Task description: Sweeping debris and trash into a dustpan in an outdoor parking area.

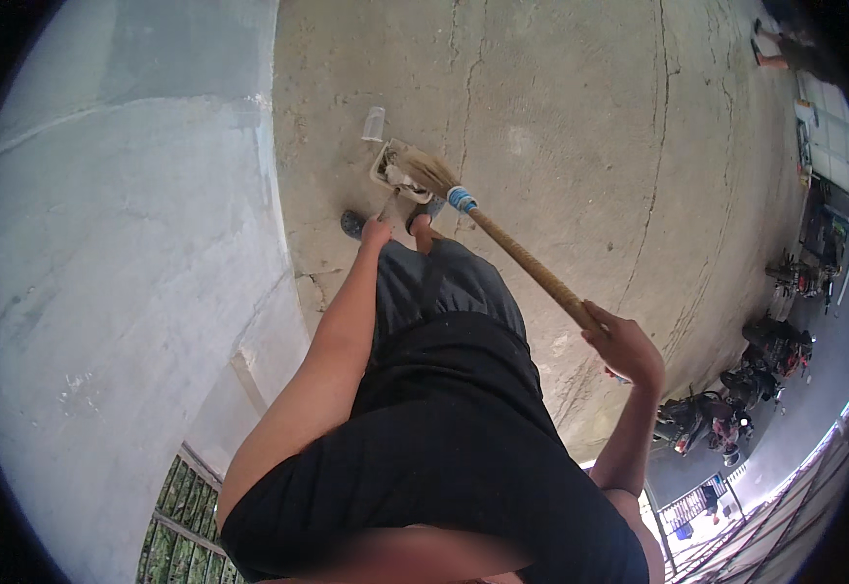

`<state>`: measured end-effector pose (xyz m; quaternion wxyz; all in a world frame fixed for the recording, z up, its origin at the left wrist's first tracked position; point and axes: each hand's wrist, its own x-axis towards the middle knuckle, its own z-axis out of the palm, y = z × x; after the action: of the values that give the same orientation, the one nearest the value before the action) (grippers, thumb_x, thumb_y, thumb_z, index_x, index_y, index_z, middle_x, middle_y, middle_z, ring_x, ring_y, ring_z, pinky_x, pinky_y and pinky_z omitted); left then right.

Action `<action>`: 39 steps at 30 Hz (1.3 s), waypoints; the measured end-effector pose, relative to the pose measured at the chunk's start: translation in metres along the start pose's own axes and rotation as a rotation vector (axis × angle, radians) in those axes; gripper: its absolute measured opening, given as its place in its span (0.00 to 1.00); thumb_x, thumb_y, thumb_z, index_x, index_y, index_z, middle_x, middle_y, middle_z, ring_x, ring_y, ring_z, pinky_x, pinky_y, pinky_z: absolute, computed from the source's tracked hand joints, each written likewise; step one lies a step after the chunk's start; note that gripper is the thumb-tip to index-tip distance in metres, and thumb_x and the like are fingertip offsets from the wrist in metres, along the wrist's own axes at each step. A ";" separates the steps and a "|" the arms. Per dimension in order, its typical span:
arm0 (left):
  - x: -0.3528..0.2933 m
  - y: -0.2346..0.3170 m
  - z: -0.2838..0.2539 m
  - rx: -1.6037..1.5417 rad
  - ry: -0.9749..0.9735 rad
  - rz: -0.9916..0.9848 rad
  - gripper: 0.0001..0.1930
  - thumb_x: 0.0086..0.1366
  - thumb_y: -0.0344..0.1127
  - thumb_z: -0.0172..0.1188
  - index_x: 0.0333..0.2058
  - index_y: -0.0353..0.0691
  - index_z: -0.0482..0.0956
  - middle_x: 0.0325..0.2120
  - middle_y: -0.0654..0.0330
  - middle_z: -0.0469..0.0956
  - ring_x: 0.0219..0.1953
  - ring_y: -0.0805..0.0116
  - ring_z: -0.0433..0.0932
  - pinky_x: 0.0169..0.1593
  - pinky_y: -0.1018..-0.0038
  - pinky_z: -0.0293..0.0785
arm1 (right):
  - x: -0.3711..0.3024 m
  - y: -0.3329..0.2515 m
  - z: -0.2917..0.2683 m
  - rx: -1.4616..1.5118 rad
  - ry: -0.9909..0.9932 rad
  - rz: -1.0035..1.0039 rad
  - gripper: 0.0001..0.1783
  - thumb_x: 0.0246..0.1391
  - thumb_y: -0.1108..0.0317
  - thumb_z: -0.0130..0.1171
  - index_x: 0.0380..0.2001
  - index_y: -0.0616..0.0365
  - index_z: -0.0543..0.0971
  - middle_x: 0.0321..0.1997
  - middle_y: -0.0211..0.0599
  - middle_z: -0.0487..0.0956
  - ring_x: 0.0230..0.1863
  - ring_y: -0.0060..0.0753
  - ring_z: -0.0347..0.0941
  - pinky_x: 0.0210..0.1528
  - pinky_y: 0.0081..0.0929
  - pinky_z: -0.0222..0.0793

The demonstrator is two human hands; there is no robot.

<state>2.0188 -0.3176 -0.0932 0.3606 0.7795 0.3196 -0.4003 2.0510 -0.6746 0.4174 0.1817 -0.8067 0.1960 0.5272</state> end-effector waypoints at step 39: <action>-0.020 -0.171 -0.057 -0.348 -0.201 0.063 0.22 0.65 0.40 0.50 0.53 0.30 0.69 0.25 0.50 0.80 0.22 0.60 0.80 0.27 0.66 0.78 | -0.087 -0.045 0.288 0.344 0.188 0.127 0.31 0.58 0.63 0.60 0.65 0.46 0.65 0.21 0.36 0.75 0.14 0.23 0.69 0.18 0.27 0.69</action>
<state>1.8970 -0.1832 -0.1044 0.5323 0.6712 0.3215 -0.4034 1.8176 -0.4819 0.3926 0.2643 -0.7954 0.3495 0.4188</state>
